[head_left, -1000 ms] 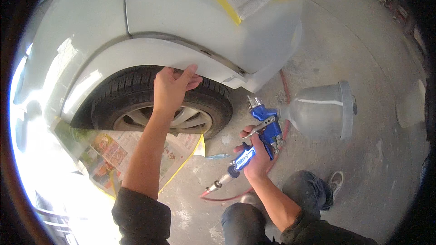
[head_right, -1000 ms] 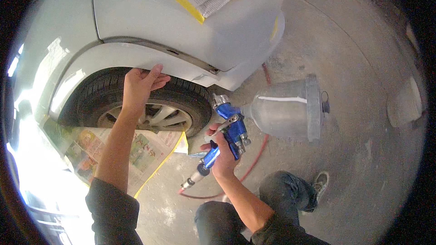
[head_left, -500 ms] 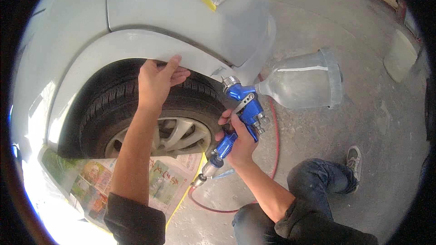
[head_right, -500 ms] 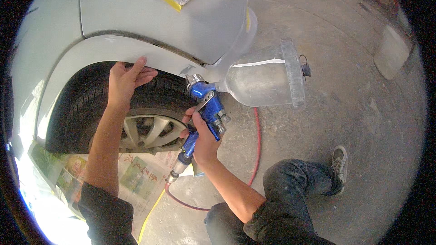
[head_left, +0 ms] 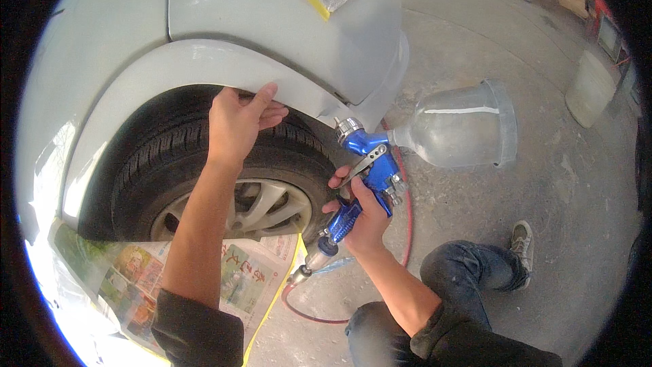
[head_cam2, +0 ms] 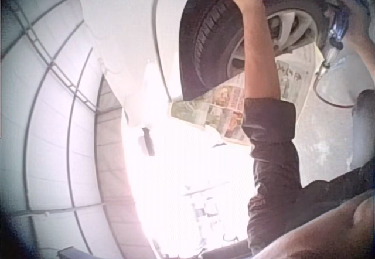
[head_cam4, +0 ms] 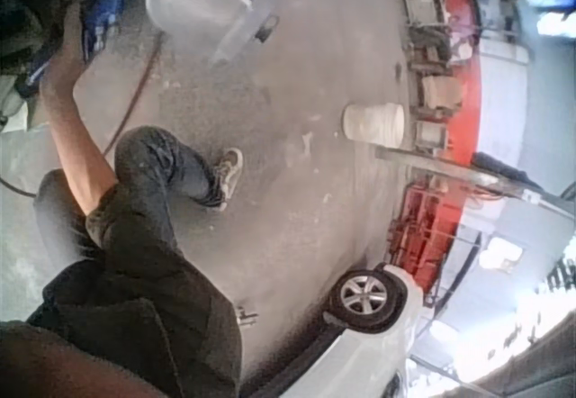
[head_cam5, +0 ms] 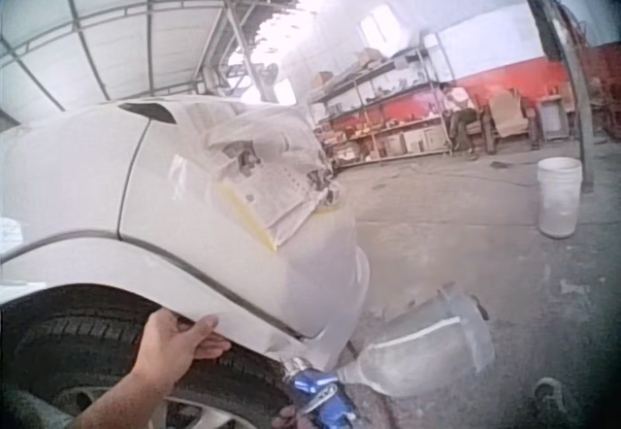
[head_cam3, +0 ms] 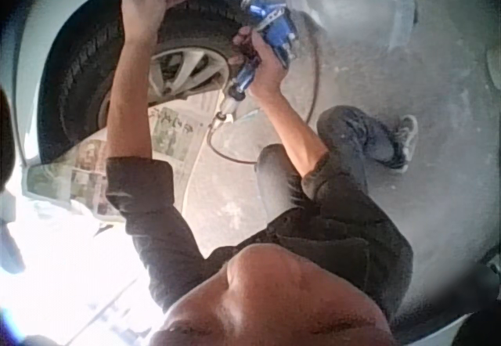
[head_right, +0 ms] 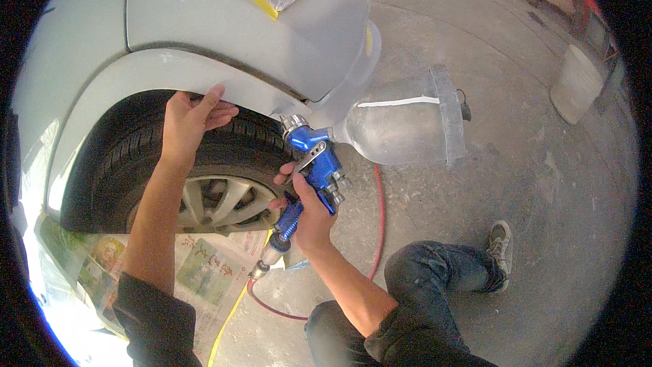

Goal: The person uses a blue spray gun to apply paint to the front fender of a white car that is masked with newspaper and tape. After painting, the person removes the masking, refills the spray gun from a paint can, and adjusts the gun.

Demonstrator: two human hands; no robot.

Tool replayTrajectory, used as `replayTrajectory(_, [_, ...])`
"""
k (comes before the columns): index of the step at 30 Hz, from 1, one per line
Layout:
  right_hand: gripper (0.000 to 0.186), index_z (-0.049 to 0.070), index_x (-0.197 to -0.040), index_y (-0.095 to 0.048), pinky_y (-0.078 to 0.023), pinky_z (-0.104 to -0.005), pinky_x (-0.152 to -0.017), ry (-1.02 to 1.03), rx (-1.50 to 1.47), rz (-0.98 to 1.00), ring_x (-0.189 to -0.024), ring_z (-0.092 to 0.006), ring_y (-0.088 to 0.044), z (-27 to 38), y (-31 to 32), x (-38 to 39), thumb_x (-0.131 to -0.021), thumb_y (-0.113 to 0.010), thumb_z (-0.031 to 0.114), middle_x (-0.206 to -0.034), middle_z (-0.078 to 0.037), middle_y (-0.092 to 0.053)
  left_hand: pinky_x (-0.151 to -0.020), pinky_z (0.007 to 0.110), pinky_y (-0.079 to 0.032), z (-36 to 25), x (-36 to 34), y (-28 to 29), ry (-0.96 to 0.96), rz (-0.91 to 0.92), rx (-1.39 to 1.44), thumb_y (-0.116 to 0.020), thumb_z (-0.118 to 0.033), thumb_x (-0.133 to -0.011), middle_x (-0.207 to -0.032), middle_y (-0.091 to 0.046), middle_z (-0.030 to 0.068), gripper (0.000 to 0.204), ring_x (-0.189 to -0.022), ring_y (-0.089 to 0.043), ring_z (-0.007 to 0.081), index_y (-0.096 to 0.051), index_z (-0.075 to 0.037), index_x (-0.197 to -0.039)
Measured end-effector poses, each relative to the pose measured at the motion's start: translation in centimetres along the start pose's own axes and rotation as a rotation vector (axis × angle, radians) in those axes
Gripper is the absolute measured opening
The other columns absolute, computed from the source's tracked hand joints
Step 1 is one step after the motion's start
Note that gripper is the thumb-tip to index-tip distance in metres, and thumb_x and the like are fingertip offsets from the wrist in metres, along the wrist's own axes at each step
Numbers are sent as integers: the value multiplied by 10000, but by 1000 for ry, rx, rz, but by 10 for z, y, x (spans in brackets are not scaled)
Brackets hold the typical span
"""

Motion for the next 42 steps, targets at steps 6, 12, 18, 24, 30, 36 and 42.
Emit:
replayTrajectory(6, [168, 47, -1087, -584, -574, -323, -551, 12, 59, -18, -868, -164, -628, -12, 33, -14, -955, -551, 145, -973, -66, -645, -655, 276, -604, 1, -2, 6, -10, 21, 24, -630, -178, -956, -897, -697, 199, 323, -788, -725, 226, -559, 114, -1076])
replayTrajectory(12, [233, 68, -1181, -554, -609, -333, -566, 94, 70, -88, -935, -173, -624, -3, 30, -5, -953, -514, 87, -1072, -85, -643, -655, 293, -614, -1, -2, 9, -5, -4, 56, -644, -156, -942, -894, -689, 222, 345, -779, -725, 238, -561, 163, -1048])
replayTrajectory(18, [213, 69, -1170, -574, -574, -318, -547, 110, 55, -88, -886, -156, -628, -9, 29, -8, -959, -550, 80, -1014, -78, -658, -652, 275, -609, -3, -5, 12, 21, 5, 22, -634, -185, -954, -902, -693, 212, 353, -787, -726, 237, -550, 136, -1074])
replayTrajectory(24, [154, 47, -1045, -618, -519, -280, -545, -87, 16, 27, -827, -146, -626, -20, 3, -1, -950, -566, 156, -931, -54, -641, -642, 282, -611, -2, -7, 20, 26, -14, 29, -639, -178, -950, -899, -691, 223, 365, -776, -726, 243, -549, 157, -1064])
replayTrajectory(30, [147, 48, -1019, -624, -500, -280, -531, -65, 42, 10, -815, -139, -613, -24, 10, -7, -939, -573, 160, -925, -56, -636, -639, 296, -614, -5, -5, 25, 25, -23, 60, -638, -161, -949, -899, -688, 230, 365, -765, -726, 248, -547, 174, -1063])
replayTrajectory(36, [174, 46, -1088, -601, -569, -325, -569, 65, 112, -29, -892, -166, -634, -13, 3, -1, -945, -548, 129, -982, -76, -653, -636, 290, -613, -4, -5, 32, 11, -28, 60, -641, -164, -948, -895, -690, 225, 365, -760, -725, 241, -555, 173, -1058])
replayTrajectory(42, [190, 30, -1062, -612, -547, -305, -542, -120, 26, 155, -823, -160, -631, -22, -11, 0, -941, -569, 170, -944, -79, -643, -639, 275, -606, -3, -7, 29, 20, -25, 31, -648, -208, -947, -893, -696, 206, 365, -782, -726, 236, -574, 130, -1063])
Point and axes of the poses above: each hand's wrist, its own x-axis away from the middle knuckle, its own y-axis out of the back of the hand, z = x × y, the point moved 6 cm from there along -x, towards the middle knuckle
